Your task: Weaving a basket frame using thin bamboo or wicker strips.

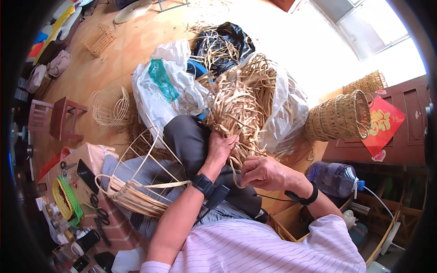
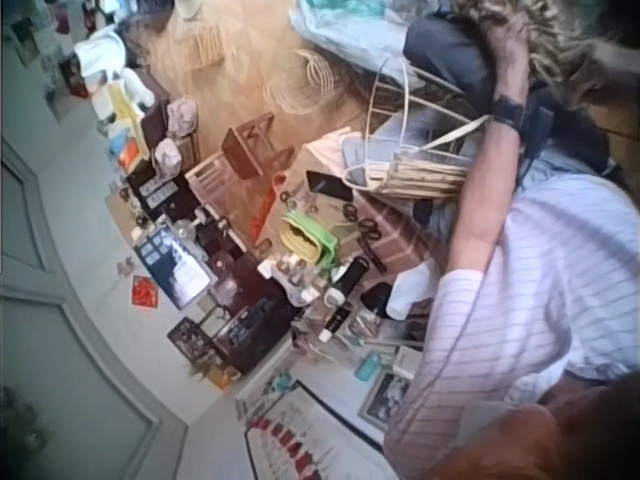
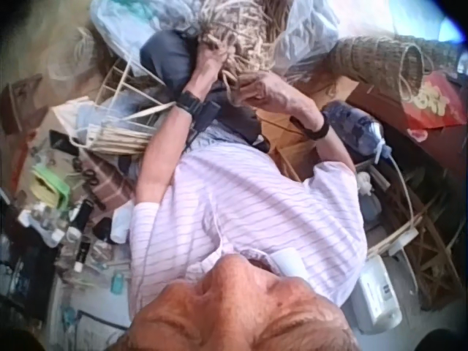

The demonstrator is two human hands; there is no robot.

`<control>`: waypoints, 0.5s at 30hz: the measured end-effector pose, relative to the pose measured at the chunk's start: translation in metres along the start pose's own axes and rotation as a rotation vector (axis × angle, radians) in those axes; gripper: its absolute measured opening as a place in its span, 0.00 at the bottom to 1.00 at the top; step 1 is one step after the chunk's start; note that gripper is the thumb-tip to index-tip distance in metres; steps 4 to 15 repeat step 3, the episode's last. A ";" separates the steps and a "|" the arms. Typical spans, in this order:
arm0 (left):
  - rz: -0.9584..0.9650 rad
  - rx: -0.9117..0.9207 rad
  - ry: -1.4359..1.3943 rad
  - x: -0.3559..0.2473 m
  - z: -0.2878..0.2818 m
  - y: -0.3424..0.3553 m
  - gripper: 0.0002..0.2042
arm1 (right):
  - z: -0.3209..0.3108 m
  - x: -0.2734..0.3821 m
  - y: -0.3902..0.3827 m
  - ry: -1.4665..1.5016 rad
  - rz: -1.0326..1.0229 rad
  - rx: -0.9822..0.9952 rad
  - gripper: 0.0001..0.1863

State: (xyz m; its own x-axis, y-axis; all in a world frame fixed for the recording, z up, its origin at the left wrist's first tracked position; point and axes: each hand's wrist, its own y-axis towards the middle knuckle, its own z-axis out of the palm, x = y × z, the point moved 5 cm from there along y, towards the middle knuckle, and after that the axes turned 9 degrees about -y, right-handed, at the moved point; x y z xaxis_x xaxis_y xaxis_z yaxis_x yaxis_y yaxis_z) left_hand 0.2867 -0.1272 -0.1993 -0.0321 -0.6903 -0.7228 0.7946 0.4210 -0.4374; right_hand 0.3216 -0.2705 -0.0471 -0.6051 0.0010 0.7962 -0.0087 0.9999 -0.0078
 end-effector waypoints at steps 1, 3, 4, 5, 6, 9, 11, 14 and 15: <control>0.010 0.022 0.041 -0.001 -0.005 0.000 0.24 | -0.005 0.011 0.008 -0.139 -0.015 -0.026 0.09; 0.036 0.043 0.036 0.001 -0.016 0.006 0.23 | -0.020 0.030 0.019 -0.459 -0.003 -0.108 0.08; 0.036 0.043 0.036 0.001 -0.016 0.006 0.23 | -0.020 0.030 0.019 -0.459 -0.003 -0.108 0.08; 0.036 0.043 0.036 0.001 -0.016 0.006 0.23 | -0.020 0.030 0.019 -0.459 -0.003 -0.108 0.08; 0.036 0.043 0.036 0.001 -0.016 0.006 0.23 | -0.020 0.030 0.019 -0.459 -0.003 -0.108 0.08; 0.036 0.043 0.036 0.001 -0.016 0.006 0.23 | -0.020 0.030 0.019 -0.459 -0.003 -0.108 0.08; 0.036 0.043 0.036 0.001 -0.016 0.006 0.23 | -0.020 0.030 0.019 -0.459 -0.003 -0.108 0.08; 0.036 0.043 0.036 0.001 -0.016 0.006 0.23 | -0.020 0.030 0.019 -0.459 -0.003 -0.108 0.08; 0.036 0.043 0.036 0.001 -0.016 0.006 0.23 | -0.020 0.030 0.019 -0.459 -0.003 -0.108 0.08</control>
